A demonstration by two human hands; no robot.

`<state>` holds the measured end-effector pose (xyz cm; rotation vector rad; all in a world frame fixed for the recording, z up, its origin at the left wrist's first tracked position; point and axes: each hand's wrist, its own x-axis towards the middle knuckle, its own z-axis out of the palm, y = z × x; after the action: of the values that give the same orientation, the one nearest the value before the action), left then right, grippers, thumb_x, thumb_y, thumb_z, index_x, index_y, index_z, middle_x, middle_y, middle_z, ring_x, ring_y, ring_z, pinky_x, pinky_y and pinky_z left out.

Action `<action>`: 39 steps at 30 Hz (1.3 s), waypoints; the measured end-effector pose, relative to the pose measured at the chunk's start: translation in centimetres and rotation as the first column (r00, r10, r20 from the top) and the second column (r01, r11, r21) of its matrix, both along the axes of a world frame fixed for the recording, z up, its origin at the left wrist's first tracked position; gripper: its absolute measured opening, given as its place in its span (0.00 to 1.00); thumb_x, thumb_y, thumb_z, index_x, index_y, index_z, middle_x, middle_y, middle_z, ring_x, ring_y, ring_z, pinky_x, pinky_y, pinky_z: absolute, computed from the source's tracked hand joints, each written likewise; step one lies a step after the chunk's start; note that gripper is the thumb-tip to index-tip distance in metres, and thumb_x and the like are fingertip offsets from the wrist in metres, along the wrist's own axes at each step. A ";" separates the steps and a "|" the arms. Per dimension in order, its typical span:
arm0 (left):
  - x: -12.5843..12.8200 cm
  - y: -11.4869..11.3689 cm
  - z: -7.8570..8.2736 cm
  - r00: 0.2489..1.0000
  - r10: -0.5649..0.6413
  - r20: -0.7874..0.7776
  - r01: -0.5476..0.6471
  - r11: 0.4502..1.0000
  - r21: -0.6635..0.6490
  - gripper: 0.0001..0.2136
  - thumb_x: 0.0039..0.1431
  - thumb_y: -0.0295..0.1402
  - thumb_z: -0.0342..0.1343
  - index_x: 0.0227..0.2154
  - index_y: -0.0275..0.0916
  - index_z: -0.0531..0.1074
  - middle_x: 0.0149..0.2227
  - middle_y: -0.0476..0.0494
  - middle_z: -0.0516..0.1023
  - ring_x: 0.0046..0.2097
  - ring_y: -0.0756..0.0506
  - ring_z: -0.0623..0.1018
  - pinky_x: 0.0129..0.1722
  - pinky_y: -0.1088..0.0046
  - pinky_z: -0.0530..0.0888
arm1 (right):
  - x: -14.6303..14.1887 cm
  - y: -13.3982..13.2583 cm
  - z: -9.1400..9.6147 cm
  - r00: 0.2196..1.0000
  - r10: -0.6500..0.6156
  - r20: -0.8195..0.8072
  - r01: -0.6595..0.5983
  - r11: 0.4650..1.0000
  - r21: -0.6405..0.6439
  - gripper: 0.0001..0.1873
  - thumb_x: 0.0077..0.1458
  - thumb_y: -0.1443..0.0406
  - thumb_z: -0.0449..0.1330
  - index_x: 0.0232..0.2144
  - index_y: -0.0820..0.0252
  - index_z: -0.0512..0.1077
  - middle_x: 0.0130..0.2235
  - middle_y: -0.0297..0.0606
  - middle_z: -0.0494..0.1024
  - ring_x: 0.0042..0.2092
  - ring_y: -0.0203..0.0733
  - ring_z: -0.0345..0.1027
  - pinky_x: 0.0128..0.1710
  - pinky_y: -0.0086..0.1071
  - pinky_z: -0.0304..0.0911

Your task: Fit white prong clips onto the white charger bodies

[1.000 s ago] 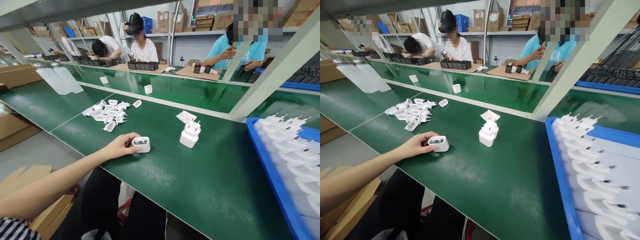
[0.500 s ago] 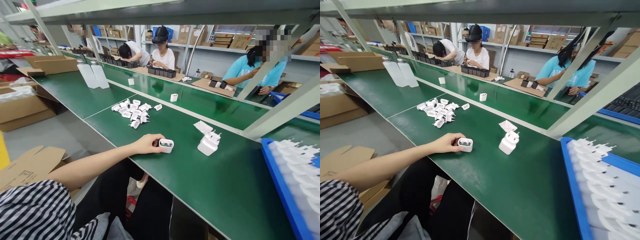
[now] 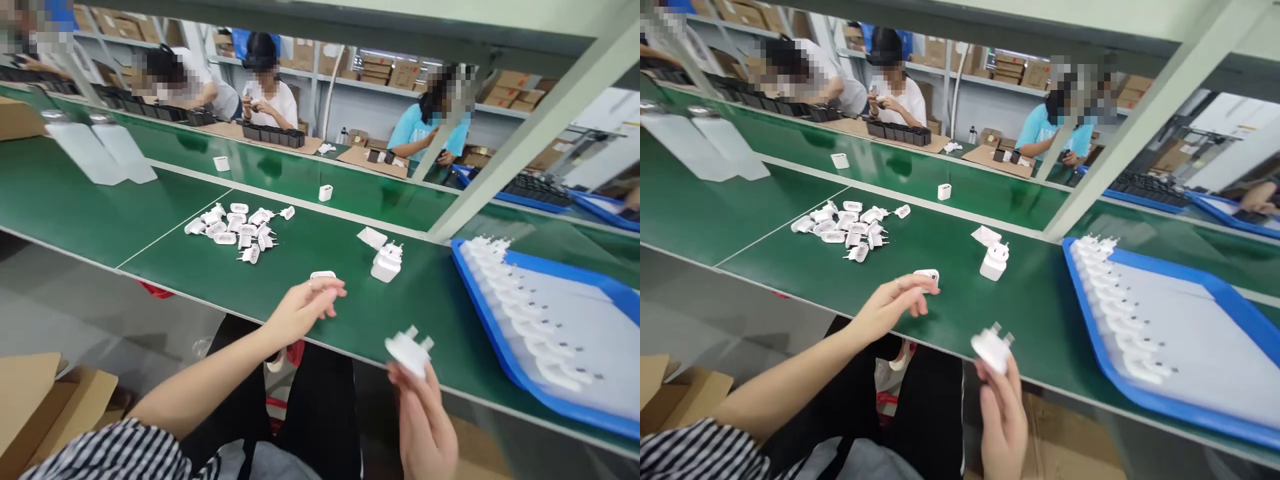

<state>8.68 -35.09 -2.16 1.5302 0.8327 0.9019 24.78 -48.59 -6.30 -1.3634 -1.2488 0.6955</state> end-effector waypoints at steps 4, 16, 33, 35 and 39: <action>0.6 -0.6 0.8 0.965 -0.253 0.070 0.263 0.933 -0.246 0.16 0.46 0.37 0.50 0.37 0.34 0.65 0.31 0.44 0.70 0.27 0.53 0.69 0.24 0.79 0.66 | -3.2 4.1 1.8 0.990 0.121 0.076 -0.122 0.993 0.009 0.12 0.48 0.61 0.49 0.36 0.53 0.67 0.50 0.38 0.58 0.49 0.47 0.54 0.43 0.38 0.57; -2.4 2.0 0.6 0.967 -0.250 0.044 0.246 0.966 0.074 0.21 0.50 0.28 0.44 0.49 0.41 0.53 0.47 0.45 0.63 0.46 0.49 0.65 0.44 0.72 0.63 | -4.3 11.5 5.9 0.945 0.160 0.286 -0.146 0.987 -0.069 0.15 0.40 0.66 0.56 0.35 0.55 0.66 0.33 0.35 0.66 0.29 0.34 0.62 0.29 0.30 0.63; -2.3 4.7 -1.7 0.855 0.127 -0.503 0.007 0.967 0.255 0.14 0.44 0.38 0.49 0.35 0.40 0.67 0.30 0.48 0.71 0.29 0.49 0.70 0.29 0.76 0.65 | -3.5 16.0 4.9 0.813 0.291 0.504 -0.158 0.944 -0.291 0.10 0.39 0.65 0.55 0.30 0.55 0.69 0.35 0.32 0.73 0.35 0.39 0.65 0.36 0.33 0.60; -2.3 4.5 -1.7 0.836 0.153 -0.528 0.028 0.948 0.318 0.13 0.45 0.38 0.49 0.35 0.41 0.67 0.29 0.48 0.71 0.29 0.49 0.70 0.28 0.76 0.64 | -3.5 16.0 5.0 0.794 0.323 0.515 -0.193 0.937 -0.290 0.11 0.39 0.66 0.55 0.30 0.54 0.70 0.36 0.31 0.73 0.37 0.39 0.65 0.37 0.32 0.60; -2.5 4.1 -1.4 0.805 0.184 -0.564 0.080 0.908 0.411 0.14 0.48 0.40 0.45 0.38 0.41 0.65 0.31 0.46 0.71 0.31 0.48 0.70 0.29 0.76 0.64 | -3.5 16.1 5.1 0.767 0.352 0.537 -0.227 0.931 -0.286 0.11 0.40 0.66 0.55 0.30 0.54 0.70 0.36 0.29 0.73 0.37 0.38 0.65 0.38 0.30 0.60</action>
<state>6.20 -30.99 -3.60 2.2443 1.1846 0.6579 21.30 -32.53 -1.24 -1.6411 -1.9606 0.6493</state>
